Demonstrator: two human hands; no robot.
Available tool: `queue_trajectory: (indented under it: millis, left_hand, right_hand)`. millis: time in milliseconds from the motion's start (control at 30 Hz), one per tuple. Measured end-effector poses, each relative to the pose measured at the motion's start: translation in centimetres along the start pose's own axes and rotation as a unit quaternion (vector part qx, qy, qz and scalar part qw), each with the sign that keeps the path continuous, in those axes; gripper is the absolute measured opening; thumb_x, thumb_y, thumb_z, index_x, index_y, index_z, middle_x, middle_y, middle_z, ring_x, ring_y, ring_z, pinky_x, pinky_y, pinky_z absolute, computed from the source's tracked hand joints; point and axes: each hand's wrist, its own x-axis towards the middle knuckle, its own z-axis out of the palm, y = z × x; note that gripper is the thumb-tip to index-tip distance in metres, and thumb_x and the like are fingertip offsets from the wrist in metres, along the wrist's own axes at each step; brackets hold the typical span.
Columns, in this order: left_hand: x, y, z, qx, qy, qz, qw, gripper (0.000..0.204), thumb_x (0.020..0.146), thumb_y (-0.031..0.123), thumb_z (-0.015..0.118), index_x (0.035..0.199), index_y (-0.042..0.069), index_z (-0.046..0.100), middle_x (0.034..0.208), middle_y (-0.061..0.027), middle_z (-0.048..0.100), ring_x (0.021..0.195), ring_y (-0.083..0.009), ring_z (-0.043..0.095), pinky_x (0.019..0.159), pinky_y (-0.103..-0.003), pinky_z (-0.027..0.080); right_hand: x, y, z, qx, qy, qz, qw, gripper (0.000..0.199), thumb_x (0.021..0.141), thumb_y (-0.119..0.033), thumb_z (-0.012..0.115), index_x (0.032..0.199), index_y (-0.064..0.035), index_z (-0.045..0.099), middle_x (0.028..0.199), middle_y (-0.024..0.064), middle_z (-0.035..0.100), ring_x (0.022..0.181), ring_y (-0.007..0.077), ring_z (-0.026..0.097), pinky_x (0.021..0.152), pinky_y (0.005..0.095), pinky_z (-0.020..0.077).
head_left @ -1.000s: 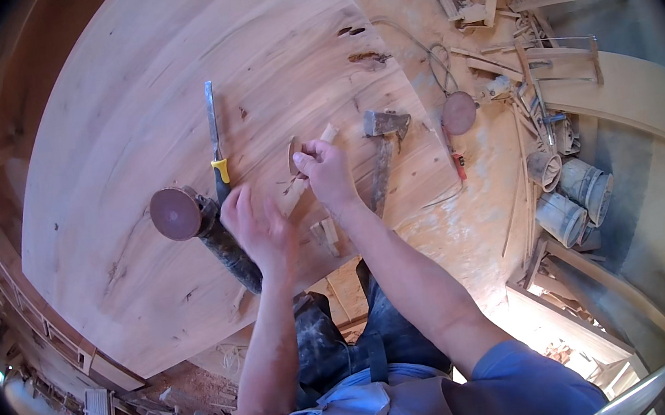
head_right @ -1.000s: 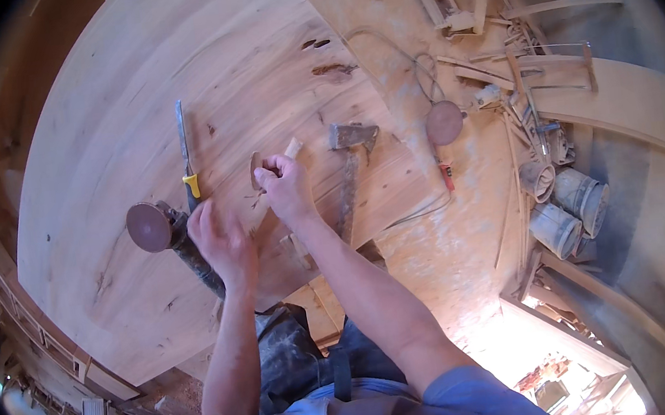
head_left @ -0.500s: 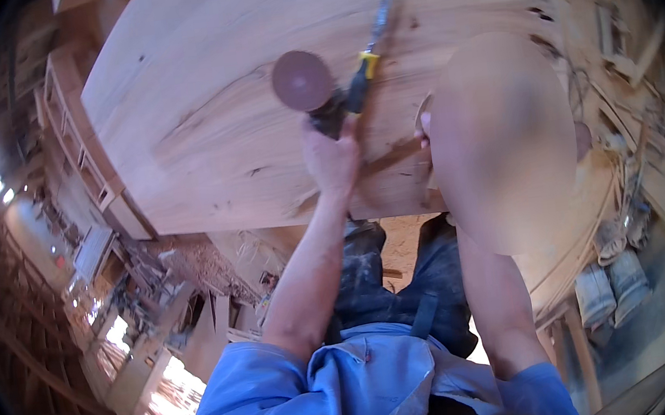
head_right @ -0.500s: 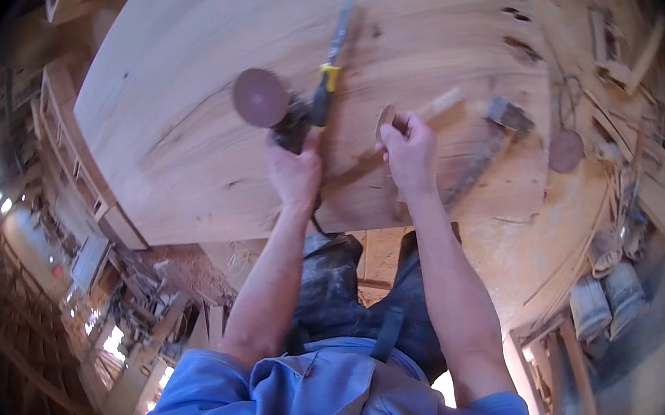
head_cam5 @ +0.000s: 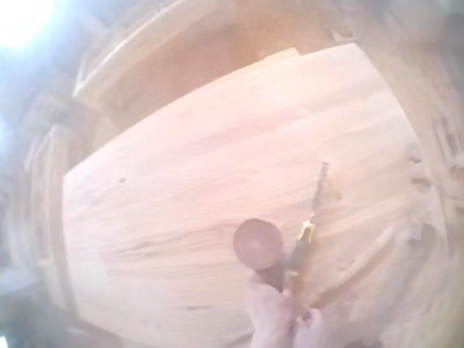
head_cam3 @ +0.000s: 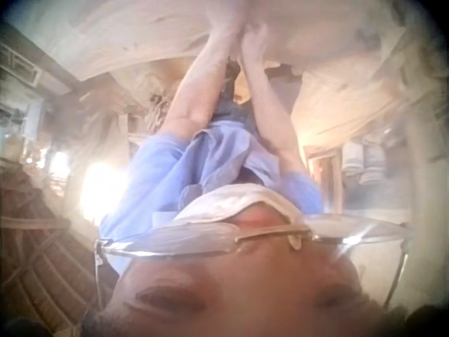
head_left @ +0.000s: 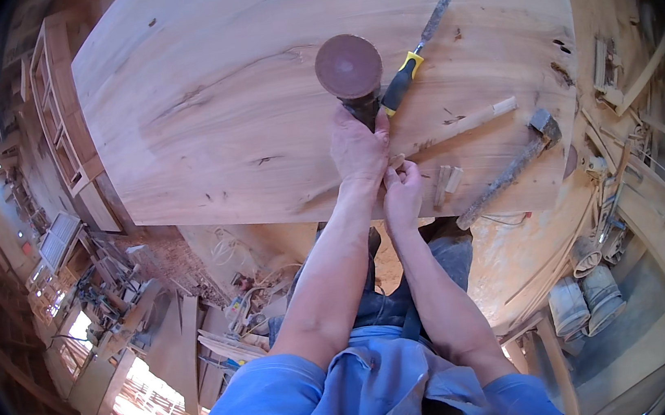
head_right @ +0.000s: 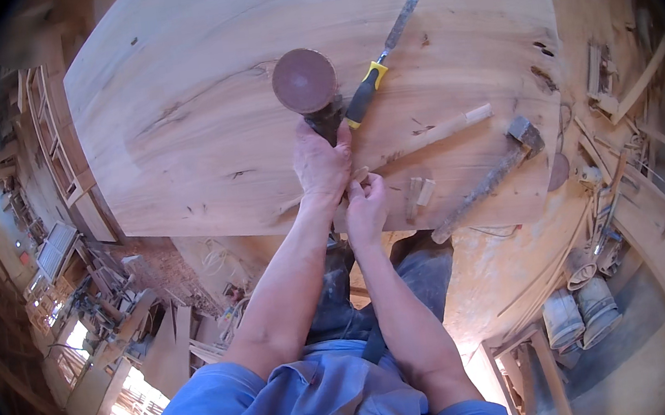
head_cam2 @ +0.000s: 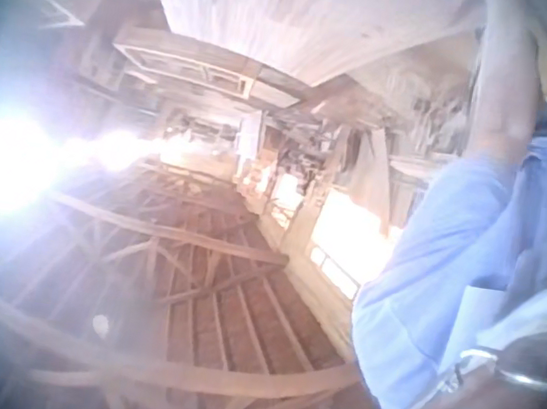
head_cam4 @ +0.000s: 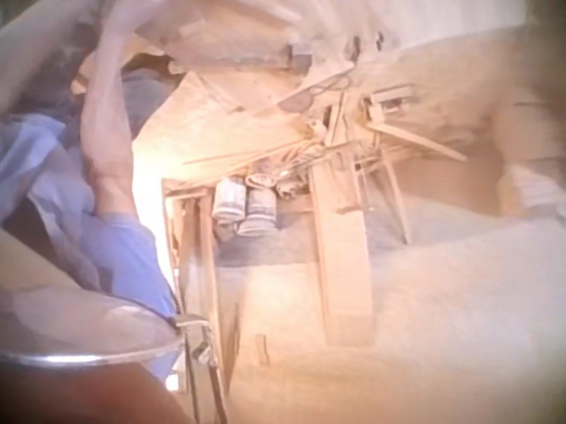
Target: The person repairs a large wooden board by inserting small wooden plugs into holes. They use a hammer to tap the plugs flush with the surface and a chisel to remove excess material. An angle grinder is also used to smooth the surface of the plugs.
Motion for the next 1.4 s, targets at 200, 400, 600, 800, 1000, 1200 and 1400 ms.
queue_trajectory:
  millis: [200, 400, 600, 800, 1000, 1200, 1400]
  left_hand:
    - [0.1, -0.2, 0.1, 0.011, 0.028, 0.017, 0.999, 0.058, 0.088, 0.042, 0.078, 0.12, 0.0, 0.054, 0.105, -0.0241, 0.069, 0.098, -0.0447, 0.069, 0.083, -0.055, 0.055]
    - [0.6, 0.7, -0.2, 0.057, 0.014, -0.045, 0.997, 0.059, 0.088, 0.05, 0.075, 0.115, 0.001, 0.056, 0.105, -0.0228, 0.069, 0.098, -0.0436, 0.07, 0.085, -0.053, 0.055]
    - [0.4, 1.0, -0.3, 0.038, 0.022, -0.049, 0.998, 0.058, 0.087, 0.049, 0.076, 0.116, 0.003, 0.056, 0.106, -0.0215, 0.07, 0.1, -0.0422, 0.07, 0.087, -0.053, 0.054]
    - [0.3, 1.4, -0.5, 0.018, 0.02, -0.058, 0.998, 0.054, 0.087, 0.046, 0.077, 0.112, 0.003, 0.058, 0.106, -0.0207, 0.07, 0.099, -0.0422, 0.07, 0.086, -0.051, 0.054]
    - [0.5, 1.3, -0.6, 0.01, 0.021, -0.056, 0.998, 0.052, 0.086, 0.043, 0.079, 0.111, 0.003, 0.058, 0.107, -0.02, 0.066, 0.102, -0.0409, 0.067, 0.086, -0.052, 0.053]
    - [0.6, 0.7, 0.1, 0.007, 0.021, -0.048, 0.999, 0.055, 0.085, 0.044, 0.079, 0.111, 0.002, 0.055, 0.108, -0.0188, 0.063, 0.102, -0.041, 0.065, 0.086, -0.053, 0.053]
    - [0.9, 0.2, 0.1, 0.021, 0.013, -0.051, 0.998, 0.056, 0.085, 0.046, 0.079, 0.113, 0.004, 0.053, 0.107, -0.0162, 0.063, 0.101, -0.0365, 0.064, 0.086, -0.05, 0.051]
  right_hand:
    - [0.9, 1.0, -0.7, -0.026, -0.027, -0.013, 0.999, 0.018, 0.097, -0.006, 0.062, 0.111, 0.0037, 0.06, 0.083, 0.0029, 0.061, 0.076, 0.0086, 0.057, 0.069, 0.0275, 0.0474]
    - [1.1, 0.7, -0.6, -0.01, -0.058, -0.008, 0.998, 0.019, 0.1, -0.006, 0.06, 0.116, 0.0044, 0.06, 0.089, 0.0054, 0.066, 0.08, 0.0108, 0.061, 0.074, 0.0284, 0.0504]
    - [1.7, -2.9, -2.7, 0.222, -0.135, 0.143, 0.955, 0.013, 0.104, -0.005, 0.057, 0.115, -0.0004, 0.061, 0.102, 0.0097, 0.069, 0.093, 0.0193, 0.068, 0.084, 0.0339, 0.056]
    - [4.2, -6.3, -6.0, 0.347, -0.275, 0.119, 0.889, 0.015, 0.099, -0.011, 0.068, 0.112, -0.0048, 0.065, 0.106, 0.0087, 0.07, 0.087, 0.0211, 0.064, 0.074, 0.0331, 0.0505]
    - [5.2, -12.1, -4.5, 0.249, -0.253, 0.063, 0.933, 0.011, 0.095, -0.009, 0.074, 0.102, -0.0013, 0.071, 0.087, 0.0089, 0.072, 0.077, 0.0183, 0.067, 0.065, 0.0296, 0.0508]
    - [6.2, -17.4, -0.9, -0.022, -0.129, -0.133, 0.982, 0.012, 0.091, -0.002, 0.076, 0.101, 0.0026, 0.075, 0.081, 0.0059, 0.072, 0.066, 0.0105, 0.063, 0.059, 0.0233, 0.0487]
    - [6.7, -21.3, 4.1, -0.181, -0.074, -0.235, 0.952, 0.009, 0.091, -0.004, 0.076, 0.097, 0.0026, 0.076, 0.077, 0.0001, 0.068, 0.065, 0.0052, 0.057, 0.058, 0.0214, 0.0436]
